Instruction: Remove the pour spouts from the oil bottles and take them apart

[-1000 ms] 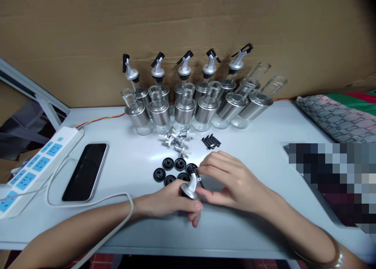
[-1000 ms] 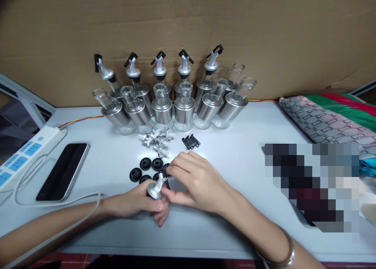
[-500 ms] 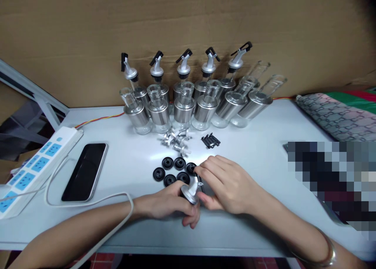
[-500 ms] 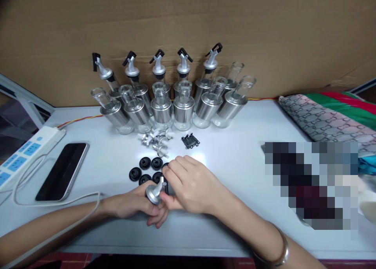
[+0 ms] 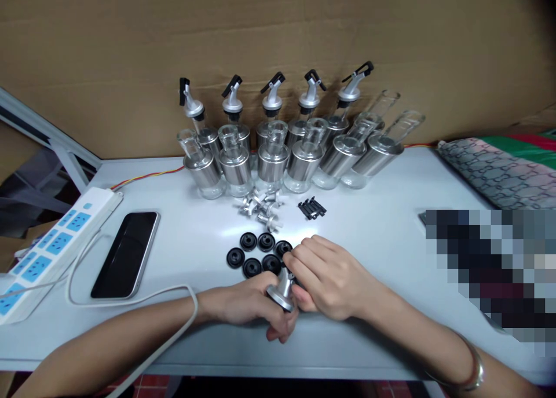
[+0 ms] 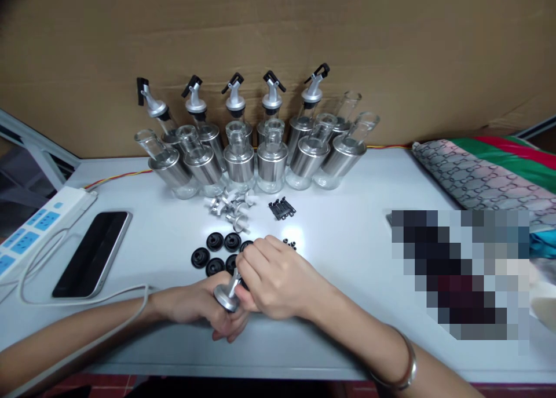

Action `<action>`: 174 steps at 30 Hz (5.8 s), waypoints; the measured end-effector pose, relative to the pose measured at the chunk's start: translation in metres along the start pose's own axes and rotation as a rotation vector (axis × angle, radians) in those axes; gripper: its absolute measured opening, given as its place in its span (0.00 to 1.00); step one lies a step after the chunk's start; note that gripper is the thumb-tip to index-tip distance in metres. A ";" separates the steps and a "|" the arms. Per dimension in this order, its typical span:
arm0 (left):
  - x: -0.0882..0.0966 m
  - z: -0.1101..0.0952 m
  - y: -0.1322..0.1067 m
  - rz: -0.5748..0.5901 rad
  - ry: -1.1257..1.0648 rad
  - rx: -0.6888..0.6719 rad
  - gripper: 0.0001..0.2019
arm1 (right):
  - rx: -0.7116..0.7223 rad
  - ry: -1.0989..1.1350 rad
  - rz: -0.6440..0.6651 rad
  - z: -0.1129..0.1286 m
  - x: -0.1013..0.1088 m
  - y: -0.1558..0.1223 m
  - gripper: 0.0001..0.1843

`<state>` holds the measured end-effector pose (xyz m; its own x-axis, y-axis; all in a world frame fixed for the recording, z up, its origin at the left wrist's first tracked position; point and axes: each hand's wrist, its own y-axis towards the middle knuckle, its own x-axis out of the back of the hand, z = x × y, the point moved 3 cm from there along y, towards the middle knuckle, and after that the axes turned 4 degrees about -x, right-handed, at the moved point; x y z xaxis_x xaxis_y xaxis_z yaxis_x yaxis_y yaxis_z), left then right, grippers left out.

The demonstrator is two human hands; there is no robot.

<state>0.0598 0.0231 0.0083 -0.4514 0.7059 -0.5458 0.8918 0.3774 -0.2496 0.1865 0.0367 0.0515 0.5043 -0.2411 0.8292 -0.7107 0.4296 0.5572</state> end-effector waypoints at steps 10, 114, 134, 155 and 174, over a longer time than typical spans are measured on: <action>0.000 0.002 0.002 0.040 -0.046 0.013 0.10 | 0.013 0.014 0.030 0.001 0.001 0.002 0.26; 0.007 0.002 0.001 0.026 -0.093 -0.157 0.26 | -0.491 0.693 0.264 -0.025 0.001 -0.010 0.21; 0.005 -0.003 0.001 0.025 -0.062 -0.119 0.21 | -0.992 0.905 0.254 -0.068 0.022 -0.020 0.20; 0.004 -0.004 0.000 0.036 -0.014 -0.102 0.23 | -0.848 0.373 0.544 -0.081 0.004 -0.034 0.14; 0.004 -0.004 0.000 0.025 -0.027 -0.102 0.23 | -0.875 0.343 0.501 -0.089 -0.002 -0.041 0.13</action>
<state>0.0578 0.0283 0.0094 -0.4266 0.7000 -0.5728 0.8947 0.4195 -0.1536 0.2581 0.0967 0.0231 0.4607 0.3358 0.8216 -0.3443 0.9208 -0.1833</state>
